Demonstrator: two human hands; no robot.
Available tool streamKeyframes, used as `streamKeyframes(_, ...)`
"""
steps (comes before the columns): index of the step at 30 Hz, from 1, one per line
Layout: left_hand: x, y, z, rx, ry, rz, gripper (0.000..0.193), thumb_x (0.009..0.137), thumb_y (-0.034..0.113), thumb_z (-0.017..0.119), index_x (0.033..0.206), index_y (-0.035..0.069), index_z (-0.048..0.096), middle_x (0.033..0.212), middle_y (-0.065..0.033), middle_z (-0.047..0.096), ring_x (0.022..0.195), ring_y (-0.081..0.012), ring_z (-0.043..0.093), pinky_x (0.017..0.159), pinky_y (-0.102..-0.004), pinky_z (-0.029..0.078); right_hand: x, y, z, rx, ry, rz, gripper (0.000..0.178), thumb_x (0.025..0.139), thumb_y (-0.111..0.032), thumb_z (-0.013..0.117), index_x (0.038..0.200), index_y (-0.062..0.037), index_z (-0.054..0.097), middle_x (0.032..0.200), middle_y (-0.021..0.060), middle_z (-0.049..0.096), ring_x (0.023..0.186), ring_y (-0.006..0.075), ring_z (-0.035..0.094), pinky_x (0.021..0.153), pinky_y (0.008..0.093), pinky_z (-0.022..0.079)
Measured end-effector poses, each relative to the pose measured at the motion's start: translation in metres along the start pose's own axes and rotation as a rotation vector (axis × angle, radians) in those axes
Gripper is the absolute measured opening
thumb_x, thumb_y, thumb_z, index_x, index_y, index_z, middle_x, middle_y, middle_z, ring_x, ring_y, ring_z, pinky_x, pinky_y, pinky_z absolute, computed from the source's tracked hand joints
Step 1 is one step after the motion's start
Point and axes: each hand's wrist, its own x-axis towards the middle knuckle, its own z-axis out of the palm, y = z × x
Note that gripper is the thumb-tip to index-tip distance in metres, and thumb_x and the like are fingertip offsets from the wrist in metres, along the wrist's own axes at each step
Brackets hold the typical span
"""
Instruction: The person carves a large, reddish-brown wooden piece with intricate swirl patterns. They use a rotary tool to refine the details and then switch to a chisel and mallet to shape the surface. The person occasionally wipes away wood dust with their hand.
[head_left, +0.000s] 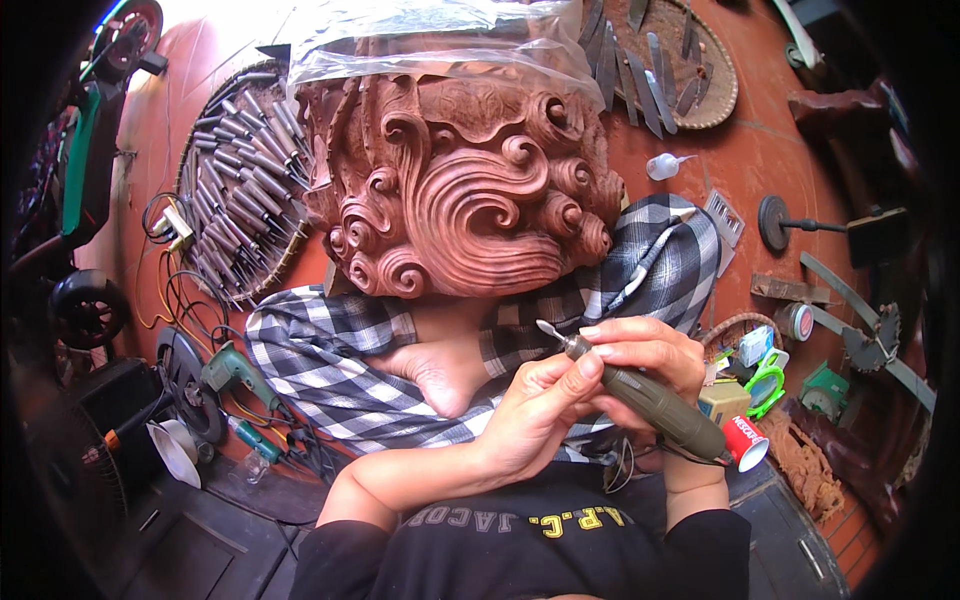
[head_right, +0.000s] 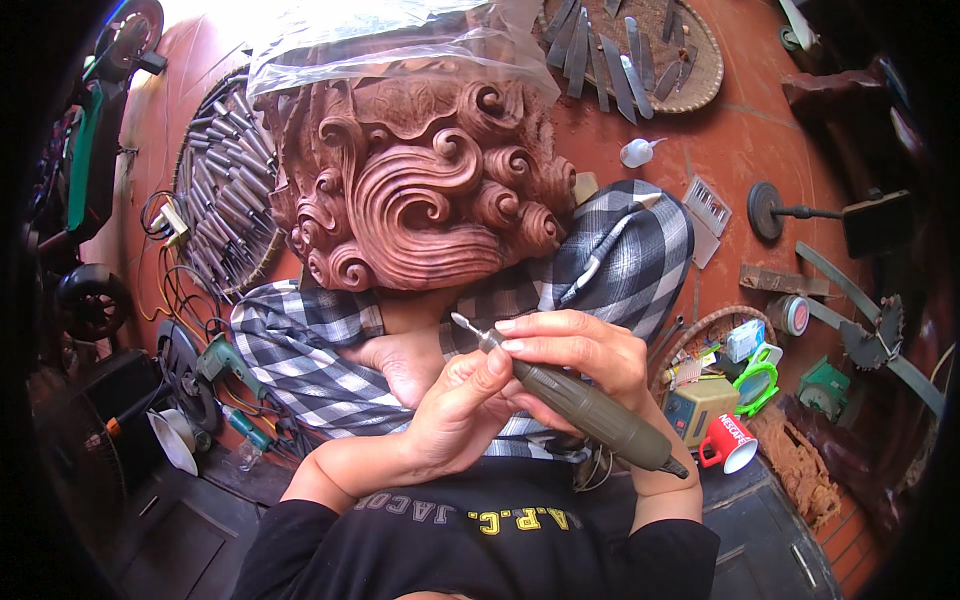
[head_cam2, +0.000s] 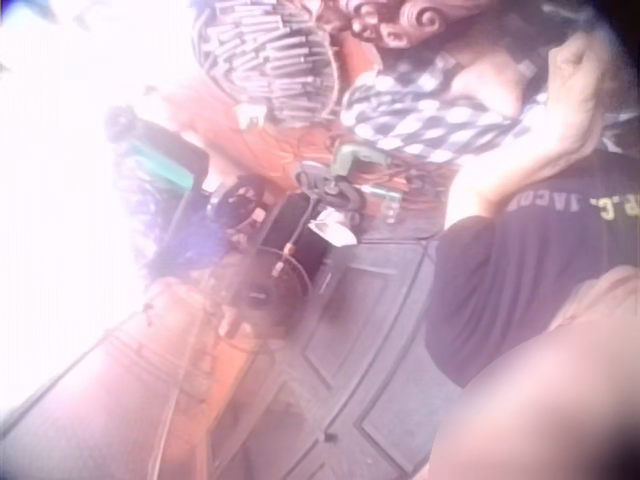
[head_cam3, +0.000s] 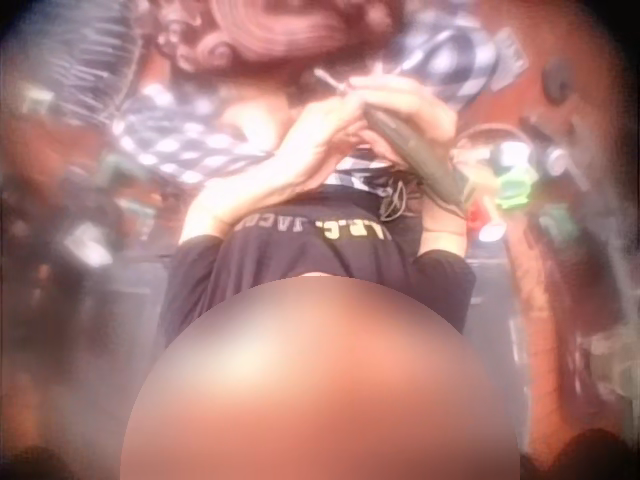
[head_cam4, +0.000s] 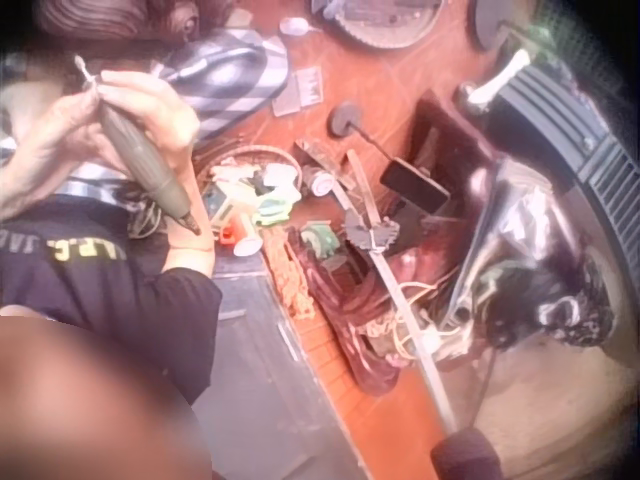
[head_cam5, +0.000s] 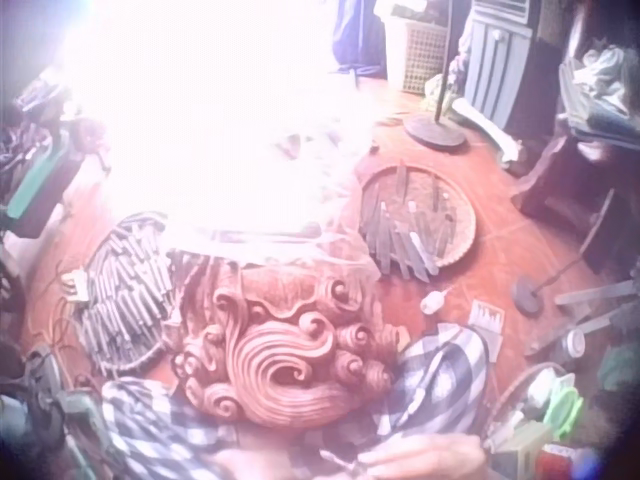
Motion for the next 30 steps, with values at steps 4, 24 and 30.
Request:
streamKeyframes(4,0.005,0.004,-0.012,0.050,-0.017,-0.033,0.035,0.100,0.030,0.056,0.109,-0.002,0.065,0.103,-0.0086,0.068,0.098,-0.0135,0.063,0.087,-0.0292,0.050,0.009,0.004,0.003,0.078,0.059,0.013,0.035,0.068,-0.006,0.082,0.099,-0.0017,0.068,0.100,0.0179,0.070,0.091,0.0299,0.071,0.078,0.0368,0.059)
streamKeyframes(24,0.011,0.030,0.001,0.060,-0.063,0.045,0.033,0.099,0.025,0.058,0.120,-0.001,0.059,0.116,-0.0076,0.062,0.108,-0.0128,0.057,0.096,-0.0311,0.045,0.045,0.004,0.029,0.072,0.199,0.075,0.032,0.070,-0.009,0.082,0.081,-0.0028,0.054,0.075,0.0107,0.064,0.075,0.0249,0.068,0.085,0.0549,0.056)
streamKeyframes(30,0.005,0.045,-0.008,0.046,-0.051,0.088,0.036,0.098,0.026,0.057,0.123,0.000,0.054,0.117,-0.0063,0.058,0.111,-0.0113,0.051,0.099,-0.0317,0.039,0.060,-0.001,0.048,-0.104,0.118,0.027,0.023,0.075,-0.001,0.077,0.087,-0.0008,0.056,0.080,0.0095,0.056,0.073,0.0181,0.061,0.092,0.0573,0.054)
